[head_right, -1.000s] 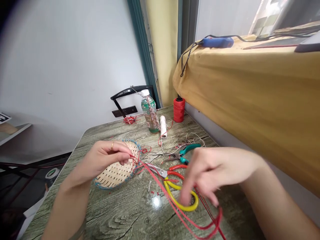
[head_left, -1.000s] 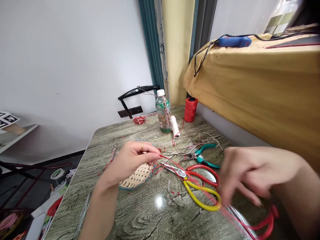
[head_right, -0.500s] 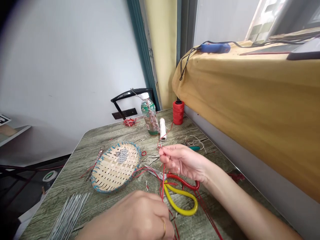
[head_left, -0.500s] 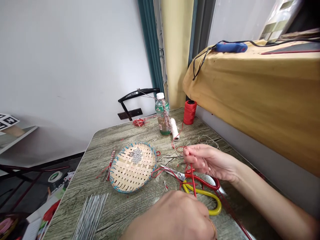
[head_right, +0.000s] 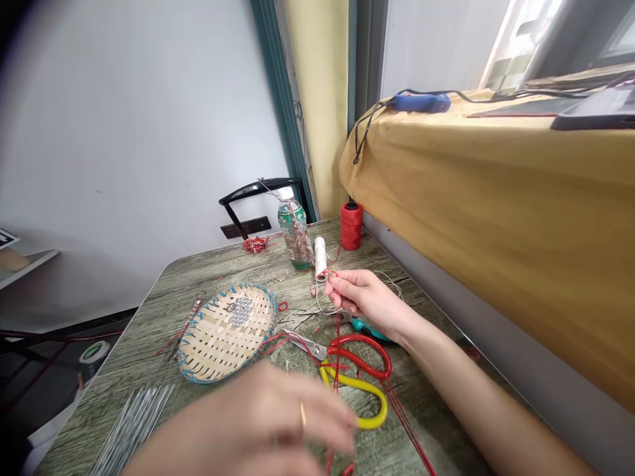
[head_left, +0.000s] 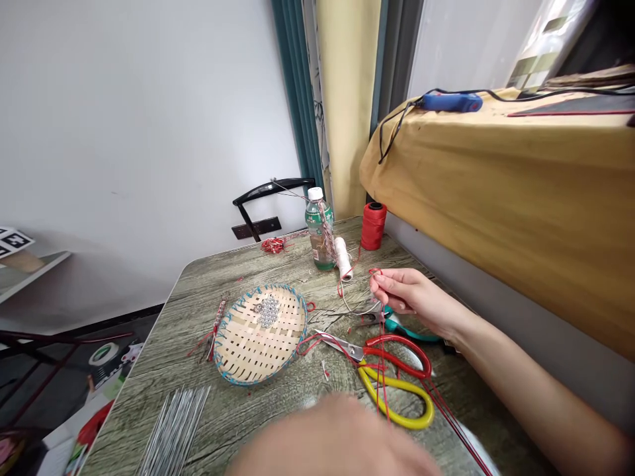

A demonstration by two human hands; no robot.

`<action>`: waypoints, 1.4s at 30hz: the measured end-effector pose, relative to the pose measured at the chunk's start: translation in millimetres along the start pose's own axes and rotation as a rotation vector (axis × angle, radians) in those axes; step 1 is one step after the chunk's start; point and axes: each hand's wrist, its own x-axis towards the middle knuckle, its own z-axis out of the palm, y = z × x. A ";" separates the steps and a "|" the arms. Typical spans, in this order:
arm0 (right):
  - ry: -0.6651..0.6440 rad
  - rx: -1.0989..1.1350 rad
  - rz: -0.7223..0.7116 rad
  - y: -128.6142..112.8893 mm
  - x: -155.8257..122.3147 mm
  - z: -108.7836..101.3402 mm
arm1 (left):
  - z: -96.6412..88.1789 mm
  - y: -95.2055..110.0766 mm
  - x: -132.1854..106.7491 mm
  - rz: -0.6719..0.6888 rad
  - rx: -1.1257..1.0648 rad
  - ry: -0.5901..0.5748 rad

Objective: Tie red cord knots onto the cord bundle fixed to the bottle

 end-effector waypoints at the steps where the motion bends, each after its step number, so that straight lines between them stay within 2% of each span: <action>1: -0.018 -0.018 -0.002 -1.8 -2.7 3.5 | -11.5 2.8 1.3 -0.013 -0.004 0.076; 3: -0.069 -0.037 -0.002 -5.8 -8.6 10.8 | -30.9 2.2 6.8 -0.150 -0.069 0.607; 4: -0.096 -0.034 0.000 -7.7 -11.5 14.4 | -37.6 -1.1 10.7 -0.199 -0.106 0.784; 5: -0.124 -0.020 0.008 -9.5 -14.3 17.8 | -41.8 -5.6 15.2 -0.218 -0.169 0.884; 7: -0.175 0.028 0.028 -11.7 -18.8 24.1 | -43.4 -15.4 23.8 -0.187 -0.370 0.858; 9: -0.221 0.079 0.044 -12.1 -21.6 29.0 | -39.3 -22.1 30.0 -0.094 -0.567 0.757; 12: -0.272 0.120 0.048 -10.0 -22.9 33.4 | -33.4 -23.6 32.8 -0.004 -0.734 0.667; 19: -0.364 0.112 0.068 -6.9 -25.4 35.8 | -39.8 -23.2 25.9 -0.009 -0.856 0.593; 23: -0.491 0.135 0.123 -9.5 -30.9 38.6 | -41.8 -25.1 23.3 0.045 -0.885 0.482; 26: -0.533 0.129 0.138 -10.1 -33.1 40.7 | -40.7 -23.4 22.3 0.084 -0.899 0.484; 29: -0.485 -0.032 0.071 -7.8 -30.6 39.5 | -41.7 -18.9 19.2 0.050 -0.914 0.579; 33: -0.467 -0.460 -0.053 -5.7 -22.7 31.9 | -49.4 -10.4 9.3 0.038 -0.959 0.686; 34: -0.416 -0.578 -0.125 -6.6 -21.5 29.9 | -51.5 -8.3 7.0 0.025 -0.939 0.725; 36: -0.224 -0.744 -0.296 -10.0 -21.6 28.0 | -53.7 -4.7 4.6 -0.027 -0.830 0.829; 38: -0.028 -0.763 -0.394 -14.3 -25.2 30.3 | -52.2 -2.0 5.5 -0.109 -0.680 0.906; 39: 0.021 -0.735 -0.400 -16.1 -27.7 33.1 | -50.2 -1.0 7.0 -0.151 -0.608 0.920; 42: 0.030 -0.646 -0.402 -18.6 -35.3 44.5 | -41.5 0.9 12.0 -0.234 -0.439 0.884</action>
